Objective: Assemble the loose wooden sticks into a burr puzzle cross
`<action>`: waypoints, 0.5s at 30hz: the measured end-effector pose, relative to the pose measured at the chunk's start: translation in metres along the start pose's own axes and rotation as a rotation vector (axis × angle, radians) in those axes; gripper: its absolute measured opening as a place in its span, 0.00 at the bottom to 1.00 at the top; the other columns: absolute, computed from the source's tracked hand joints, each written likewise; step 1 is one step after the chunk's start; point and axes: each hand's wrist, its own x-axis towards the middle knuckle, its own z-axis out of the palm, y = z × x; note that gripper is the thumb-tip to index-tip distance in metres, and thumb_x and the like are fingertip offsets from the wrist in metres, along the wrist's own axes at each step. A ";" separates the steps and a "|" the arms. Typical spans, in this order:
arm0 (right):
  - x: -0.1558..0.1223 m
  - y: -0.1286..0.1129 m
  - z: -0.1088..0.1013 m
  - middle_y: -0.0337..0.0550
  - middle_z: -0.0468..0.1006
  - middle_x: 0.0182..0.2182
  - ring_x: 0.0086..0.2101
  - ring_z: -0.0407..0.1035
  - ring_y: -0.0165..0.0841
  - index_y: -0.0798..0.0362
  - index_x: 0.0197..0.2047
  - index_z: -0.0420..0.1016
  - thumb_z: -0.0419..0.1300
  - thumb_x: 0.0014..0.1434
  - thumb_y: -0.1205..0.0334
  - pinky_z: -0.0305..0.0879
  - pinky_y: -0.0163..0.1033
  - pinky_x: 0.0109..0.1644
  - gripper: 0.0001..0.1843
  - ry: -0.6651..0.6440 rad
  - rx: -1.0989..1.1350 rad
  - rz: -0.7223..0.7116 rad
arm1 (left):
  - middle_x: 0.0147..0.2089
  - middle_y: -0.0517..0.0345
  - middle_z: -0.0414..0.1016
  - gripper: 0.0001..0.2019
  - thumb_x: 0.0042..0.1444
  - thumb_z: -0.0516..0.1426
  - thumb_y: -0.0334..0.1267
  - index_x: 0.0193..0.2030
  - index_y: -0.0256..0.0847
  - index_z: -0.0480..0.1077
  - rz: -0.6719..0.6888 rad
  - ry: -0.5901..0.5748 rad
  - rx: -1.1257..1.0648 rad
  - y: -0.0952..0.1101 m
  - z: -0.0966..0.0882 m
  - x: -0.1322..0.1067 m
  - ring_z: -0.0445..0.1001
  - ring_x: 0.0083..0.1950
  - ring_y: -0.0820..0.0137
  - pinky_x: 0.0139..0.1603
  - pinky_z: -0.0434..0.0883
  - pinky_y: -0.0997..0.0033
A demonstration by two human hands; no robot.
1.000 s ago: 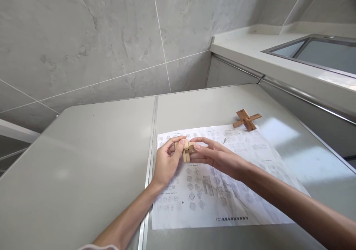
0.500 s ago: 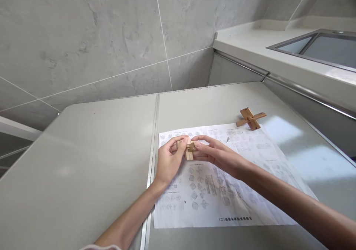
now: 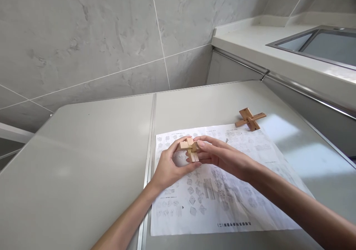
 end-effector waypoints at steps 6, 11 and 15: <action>-0.008 -0.002 -0.001 0.46 0.87 0.47 0.50 0.81 0.43 0.45 0.66 0.69 0.68 0.70 0.41 0.69 0.58 0.65 0.29 -0.002 -0.076 0.047 | 0.61 0.54 0.84 0.34 0.52 0.77 0.40 0.65 0.52 0.75 0.026 -0.046 0.059 -0.001 -0.001 -0.002 0.83 0.61 0.54 0.61 0.81 0.56; -0.008 -0.001 0.002 0.49 0.86 0.51 0.53 0.81 0.46 0.43 0.67 0.66 0.70 0.68 0.41 0.68 0.62 0.66 0.32 -0.019 -0.129 0.030 | 0.59 0.51 0.85 0.35 0.50 0.77 0.39 0.65 0.49 0.75 0.076 -0.012 0.122 -0.005 0.001 -0.003 0.84 0.58 0.53 0.64 0.79 0.50; -0.004 0.008 0.003 0.48 0.86 0.50 0.51 0.82 0.44 0.42 0.67 0.65 0.58 0.75 0.36 0.71 0.60 0.63 0.27 0.021 -0.193 -0.041 | 0.59 0.52 0.85 0.35 0.51 0.77 0.41 0.66 0.50 0.75 0.040 0.003 0.054 -0.007 0.000 -0.001 0.83 0.59 0.53 0.64 0.79 0.51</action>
